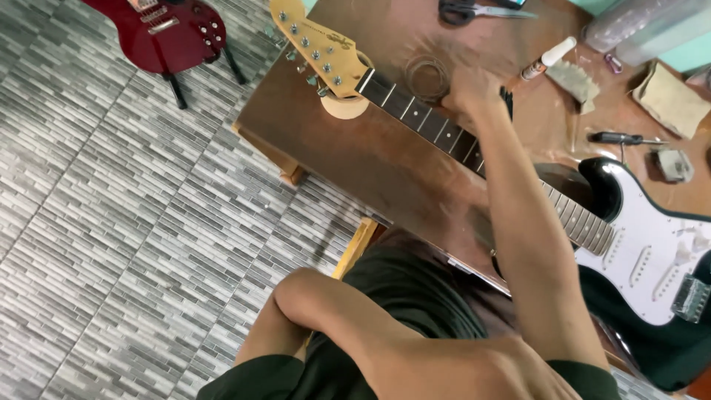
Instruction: The person is installing and securing new strings on an electric guitar, threading them through the bridge and winding them at the headstock.
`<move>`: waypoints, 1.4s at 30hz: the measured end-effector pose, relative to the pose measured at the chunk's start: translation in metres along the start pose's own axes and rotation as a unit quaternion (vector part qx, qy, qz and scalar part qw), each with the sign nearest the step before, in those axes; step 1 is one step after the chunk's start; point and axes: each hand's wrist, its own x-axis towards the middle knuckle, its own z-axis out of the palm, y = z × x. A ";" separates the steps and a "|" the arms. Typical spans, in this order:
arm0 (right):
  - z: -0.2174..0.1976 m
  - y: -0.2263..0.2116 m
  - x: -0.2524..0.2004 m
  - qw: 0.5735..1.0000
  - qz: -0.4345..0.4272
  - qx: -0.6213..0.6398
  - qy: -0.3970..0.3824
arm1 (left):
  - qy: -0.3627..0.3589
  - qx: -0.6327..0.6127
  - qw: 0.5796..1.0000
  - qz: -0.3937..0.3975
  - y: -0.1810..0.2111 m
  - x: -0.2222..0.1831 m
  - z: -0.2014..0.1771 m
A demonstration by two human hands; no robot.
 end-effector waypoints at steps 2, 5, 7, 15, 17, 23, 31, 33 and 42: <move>0.000 0.011 0.002 0.999 0.004 -0.031 -0.010 | 0.030 -0.028 0.999 0.008 -0.002 0.002 0.006; -0.013 0.029 -0.017 1.000 0.004 -0.014 -0.001 | 0.079 -0.094 0.992 0.016 -0.027 0.004 -0.023; -0.027 0.039 -0.034 0.982 -0.101 0.087 0.134 | -0.097 0.363 0.915 -0.145 -0.059 -0.002 -0.092; -0.020 0.068 -0.150 0.813 -0.082 0.303 0.491 | 0.084 0.817 0.566 -0.076 -0.273 0.017 -0.272; -0.004 0.051 -0.207 0.775 -0.067 0.320 0.540 | 0.053 0.855 0.506 -0.102 -0.284 0.030 -0.280; 0.080 0.034 -0.306 0.769 0.052 0.320 0.551 | 0.061 0.849 0.522 -0.053 -0.275 -0.009 -0.267; 0.133 0.014 -0.324 0.726 0.039 0.419 0.544 | 0.109 0.805 0.582 0.041 -0.265 -0.066 -0.237; 0.140 0.011 -0.317 0.724 0.038 0.435 0.534 | 0.152 0.768 0.620 0.050 -0.259 -0.061 -0.229; 0.163 -0.010 -0.268 0.767 0.096 0.484 0.410 | 0.442 0.471 0.761 0.055 -0.243 -0.071 -0.212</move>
